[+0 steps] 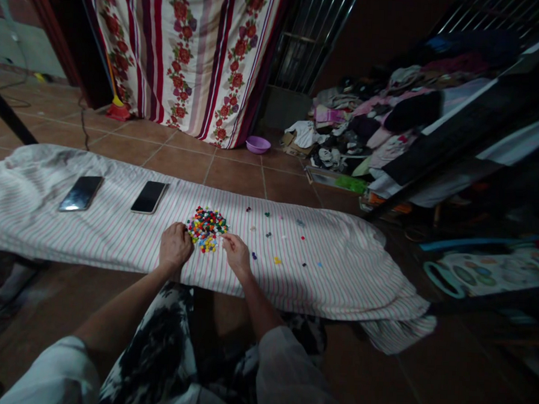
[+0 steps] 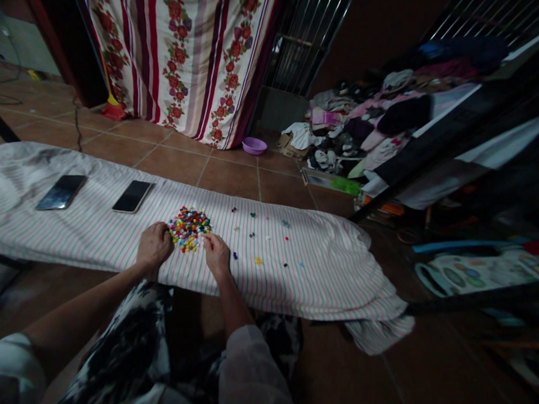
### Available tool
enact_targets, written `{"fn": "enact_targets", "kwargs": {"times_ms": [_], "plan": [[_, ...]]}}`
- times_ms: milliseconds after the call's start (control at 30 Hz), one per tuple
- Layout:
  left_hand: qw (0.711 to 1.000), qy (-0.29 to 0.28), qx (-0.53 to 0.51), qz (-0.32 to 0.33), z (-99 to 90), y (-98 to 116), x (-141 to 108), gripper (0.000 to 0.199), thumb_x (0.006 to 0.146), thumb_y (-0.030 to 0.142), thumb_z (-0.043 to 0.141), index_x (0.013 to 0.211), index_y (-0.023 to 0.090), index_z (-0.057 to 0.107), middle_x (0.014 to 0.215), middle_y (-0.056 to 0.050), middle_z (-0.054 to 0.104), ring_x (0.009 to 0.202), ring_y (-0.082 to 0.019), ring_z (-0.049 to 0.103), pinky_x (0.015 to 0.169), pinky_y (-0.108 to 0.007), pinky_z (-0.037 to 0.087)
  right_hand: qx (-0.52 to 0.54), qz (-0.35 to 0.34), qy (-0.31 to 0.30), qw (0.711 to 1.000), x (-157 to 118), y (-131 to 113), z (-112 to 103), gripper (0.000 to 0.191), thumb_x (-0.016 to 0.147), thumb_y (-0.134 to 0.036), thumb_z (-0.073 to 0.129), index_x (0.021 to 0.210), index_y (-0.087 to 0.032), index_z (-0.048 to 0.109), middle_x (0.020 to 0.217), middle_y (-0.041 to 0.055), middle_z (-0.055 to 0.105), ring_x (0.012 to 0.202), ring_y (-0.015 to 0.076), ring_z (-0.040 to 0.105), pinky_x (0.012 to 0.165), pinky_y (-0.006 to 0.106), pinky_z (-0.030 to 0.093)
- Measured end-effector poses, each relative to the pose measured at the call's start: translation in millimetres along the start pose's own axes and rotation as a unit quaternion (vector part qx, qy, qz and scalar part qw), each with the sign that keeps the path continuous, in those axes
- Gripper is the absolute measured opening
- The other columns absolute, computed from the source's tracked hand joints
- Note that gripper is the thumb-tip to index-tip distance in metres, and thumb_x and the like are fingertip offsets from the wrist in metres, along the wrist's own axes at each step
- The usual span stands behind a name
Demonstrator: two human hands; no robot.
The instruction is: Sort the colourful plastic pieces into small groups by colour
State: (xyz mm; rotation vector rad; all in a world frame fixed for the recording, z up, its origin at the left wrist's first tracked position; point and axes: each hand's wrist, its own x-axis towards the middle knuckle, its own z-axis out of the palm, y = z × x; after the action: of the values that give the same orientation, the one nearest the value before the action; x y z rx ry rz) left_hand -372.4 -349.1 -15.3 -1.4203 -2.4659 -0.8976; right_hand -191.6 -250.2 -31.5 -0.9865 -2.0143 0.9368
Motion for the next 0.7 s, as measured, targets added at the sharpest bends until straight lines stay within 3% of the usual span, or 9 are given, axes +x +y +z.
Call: {"fn": "enact_targets", "kwargs": {"times_ms": [700], "plan": [[0.999, -0.007, 0.032, 0.028, -1.3, -2, 0, 0.022, 0.086, 0.024, 0.037, 0.091, 0.019, 0.057, 0.098, -0.013, 0.065, 0.096, -0.027, 0.060, 0.089, -0.041, 0.045, 0.026, 0.051, 0.027, 0.998, -1, -8, -2, 0.015, 0.088, -0.028, 0.054, 0.095, -0.024, 0.066, 0.088, 0.0003, 0.074, 0.082, 0.0151, 0.070, 0.078, 0.026, 0.054]]}}
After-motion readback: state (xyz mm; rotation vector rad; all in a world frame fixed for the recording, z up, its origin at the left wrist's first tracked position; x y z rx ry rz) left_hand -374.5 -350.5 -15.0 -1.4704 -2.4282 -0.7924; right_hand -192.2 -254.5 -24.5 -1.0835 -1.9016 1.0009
